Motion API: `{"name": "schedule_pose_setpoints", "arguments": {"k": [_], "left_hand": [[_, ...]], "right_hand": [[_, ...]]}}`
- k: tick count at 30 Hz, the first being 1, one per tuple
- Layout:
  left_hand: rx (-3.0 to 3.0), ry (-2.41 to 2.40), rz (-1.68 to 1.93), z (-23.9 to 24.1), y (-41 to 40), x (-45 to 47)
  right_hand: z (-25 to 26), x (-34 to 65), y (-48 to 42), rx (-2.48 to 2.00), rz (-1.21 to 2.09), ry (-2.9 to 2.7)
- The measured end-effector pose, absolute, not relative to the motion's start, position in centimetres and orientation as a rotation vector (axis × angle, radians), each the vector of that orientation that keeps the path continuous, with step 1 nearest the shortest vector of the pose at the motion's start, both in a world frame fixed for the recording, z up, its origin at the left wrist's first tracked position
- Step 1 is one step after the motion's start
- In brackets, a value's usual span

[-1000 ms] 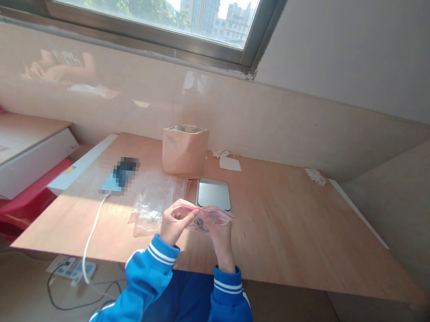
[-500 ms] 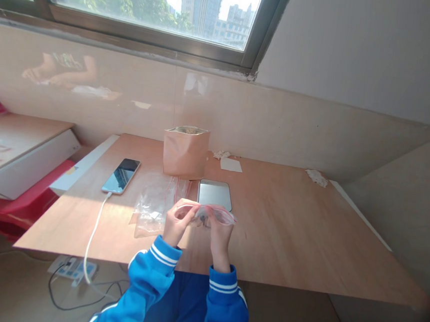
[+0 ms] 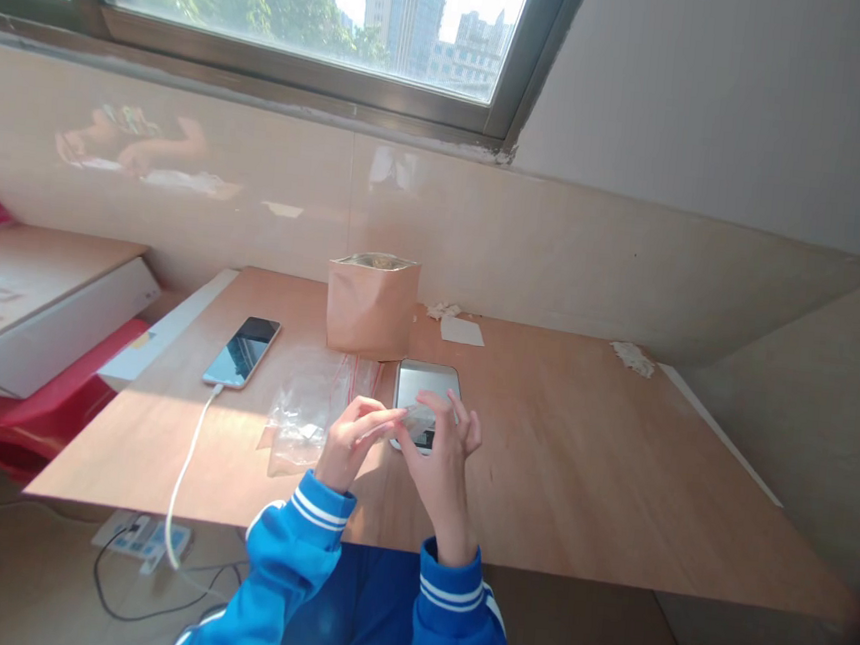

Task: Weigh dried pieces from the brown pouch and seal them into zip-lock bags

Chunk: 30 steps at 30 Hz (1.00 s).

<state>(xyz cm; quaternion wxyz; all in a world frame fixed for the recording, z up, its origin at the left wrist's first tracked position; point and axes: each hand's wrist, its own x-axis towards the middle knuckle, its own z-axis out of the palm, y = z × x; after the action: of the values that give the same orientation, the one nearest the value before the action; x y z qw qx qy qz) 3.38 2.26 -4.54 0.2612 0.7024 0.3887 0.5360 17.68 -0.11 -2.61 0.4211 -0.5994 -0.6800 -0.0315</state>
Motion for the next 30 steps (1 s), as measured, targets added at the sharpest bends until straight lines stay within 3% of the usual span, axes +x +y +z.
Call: {"name": "schedule_pose_setpoints", "arguments": {"k": [10,15,24,30], "left_hand": [[2.097,0.977,1.650,-3.7,1.9,3.8],[1.919,0.977,1.674,-4.2,1.7,4.0],[1.570,1.033,1.676,-4.5,2.0,4.2],[1.534,1.024,1.626,-5.0,2.0,4.4]], "right_hand": [[-1.6,17.9,-0.5,-1.285,-0.027,-1.705],[-2.3,18.7,-0.4,-1.288,0.012,-1.643],[-1.5,18.6,-0.8,-1.353,0.388,-1.775],[-2.0,18.0,-0.3,-1.305,0.270,-1.810]]}}
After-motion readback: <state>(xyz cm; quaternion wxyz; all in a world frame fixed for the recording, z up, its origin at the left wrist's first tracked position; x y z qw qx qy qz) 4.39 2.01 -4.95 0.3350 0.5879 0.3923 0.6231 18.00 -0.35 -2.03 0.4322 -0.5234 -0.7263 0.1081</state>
